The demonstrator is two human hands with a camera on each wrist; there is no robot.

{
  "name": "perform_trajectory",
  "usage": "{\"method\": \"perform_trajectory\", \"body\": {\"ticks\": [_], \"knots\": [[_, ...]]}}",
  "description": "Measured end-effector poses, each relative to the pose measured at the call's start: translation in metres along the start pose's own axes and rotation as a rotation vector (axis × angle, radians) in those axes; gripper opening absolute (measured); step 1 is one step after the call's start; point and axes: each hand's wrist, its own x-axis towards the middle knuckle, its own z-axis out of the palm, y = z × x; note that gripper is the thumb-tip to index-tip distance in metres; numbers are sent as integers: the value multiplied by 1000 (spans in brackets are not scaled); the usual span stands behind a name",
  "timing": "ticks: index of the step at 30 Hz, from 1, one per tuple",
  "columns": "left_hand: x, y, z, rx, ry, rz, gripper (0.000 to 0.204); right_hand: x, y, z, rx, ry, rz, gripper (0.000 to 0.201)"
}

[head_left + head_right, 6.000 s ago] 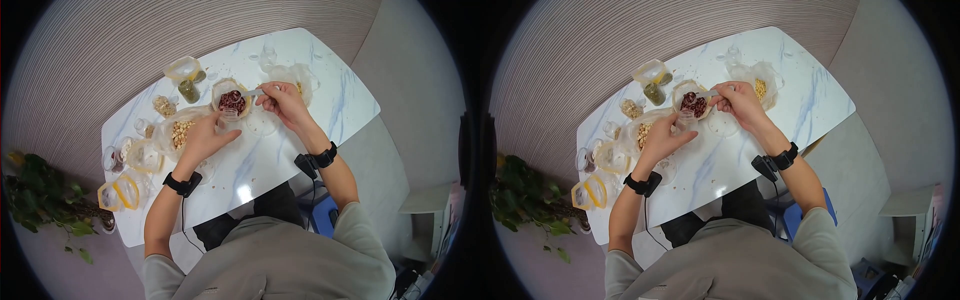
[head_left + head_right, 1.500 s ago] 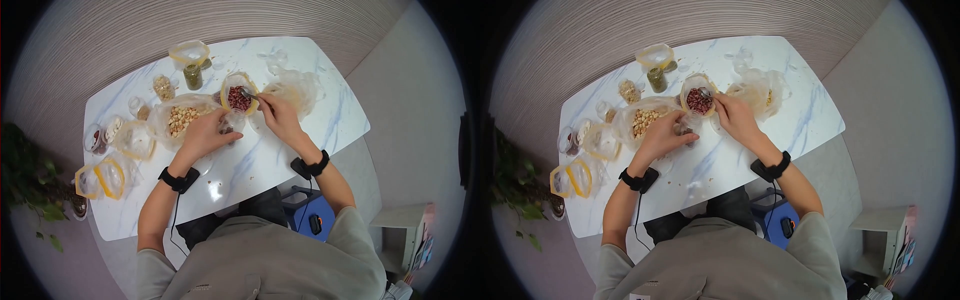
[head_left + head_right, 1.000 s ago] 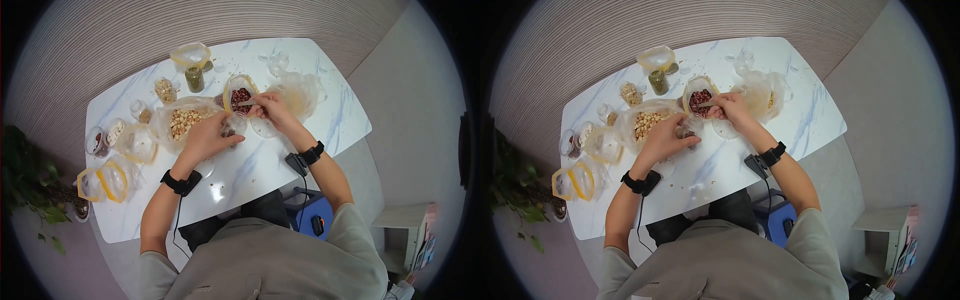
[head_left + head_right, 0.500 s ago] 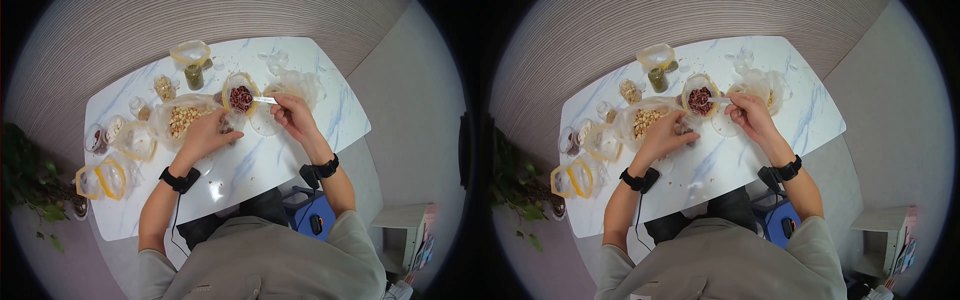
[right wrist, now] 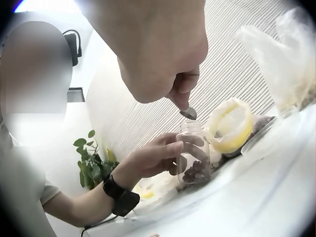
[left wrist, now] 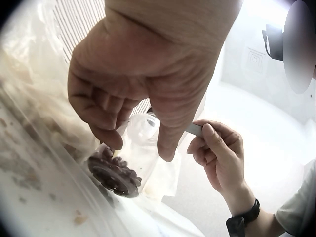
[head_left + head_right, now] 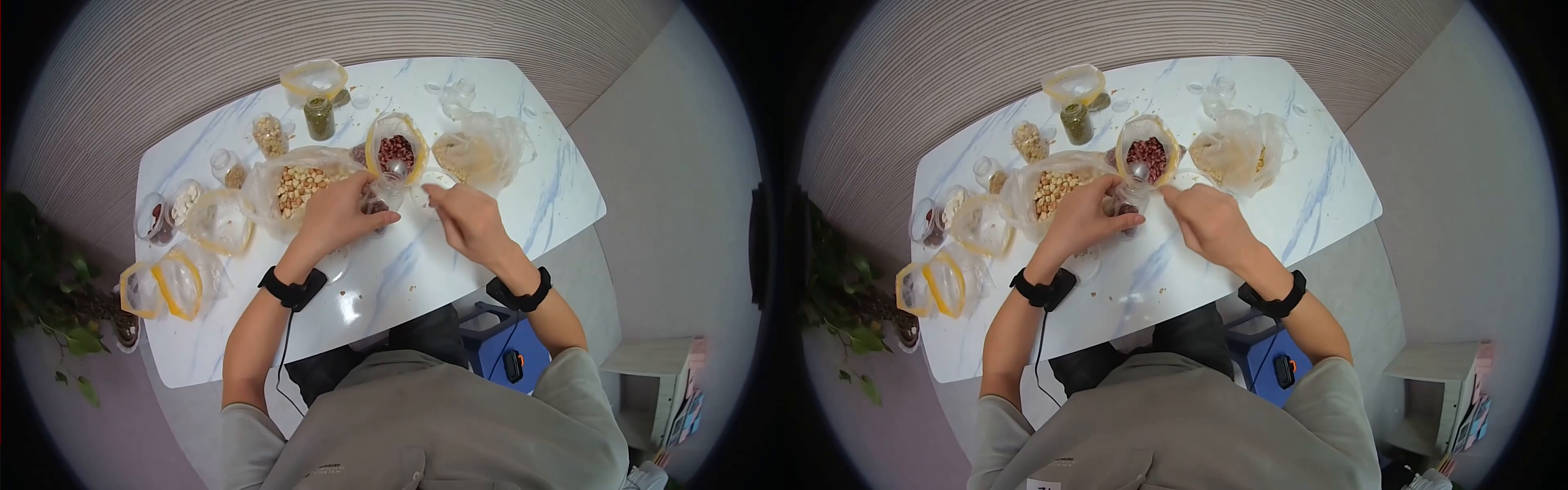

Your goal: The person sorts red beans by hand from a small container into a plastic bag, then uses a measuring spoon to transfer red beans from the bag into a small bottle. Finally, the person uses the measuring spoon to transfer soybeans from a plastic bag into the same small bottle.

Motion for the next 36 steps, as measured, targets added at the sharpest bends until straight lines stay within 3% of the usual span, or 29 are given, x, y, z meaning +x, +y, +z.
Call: {"method": "perform_trajectory", "body": {"ticks": [4,7,12,15,18,21,27,36], "knots": [[0,2,-1,-14,-21,-6,78,20,16,6,99,32,293,20],[0,-4,3,-10,25,53,79,27,44,27,44,15,325,21],[0,1,-2,-34,-19,9,78,30,69,55,-124,-93,273,23],[0,1,-4,-31,-27,-3,78,31,67,59,261,-126,516,25],[0,3,-4,-32,-45,-15,79,30,73,61,829,-122,887,25],[0,2,-5,-34,-48,-6,80,29,74,53,1152,21,1102,24],[0,2,-4,-30,-39,-12,80,19,84,34,1201,88,1085,25],[2,-3,-1,-28,-12,-31,78,22,50,-5,1260,111,1036,24]]}}
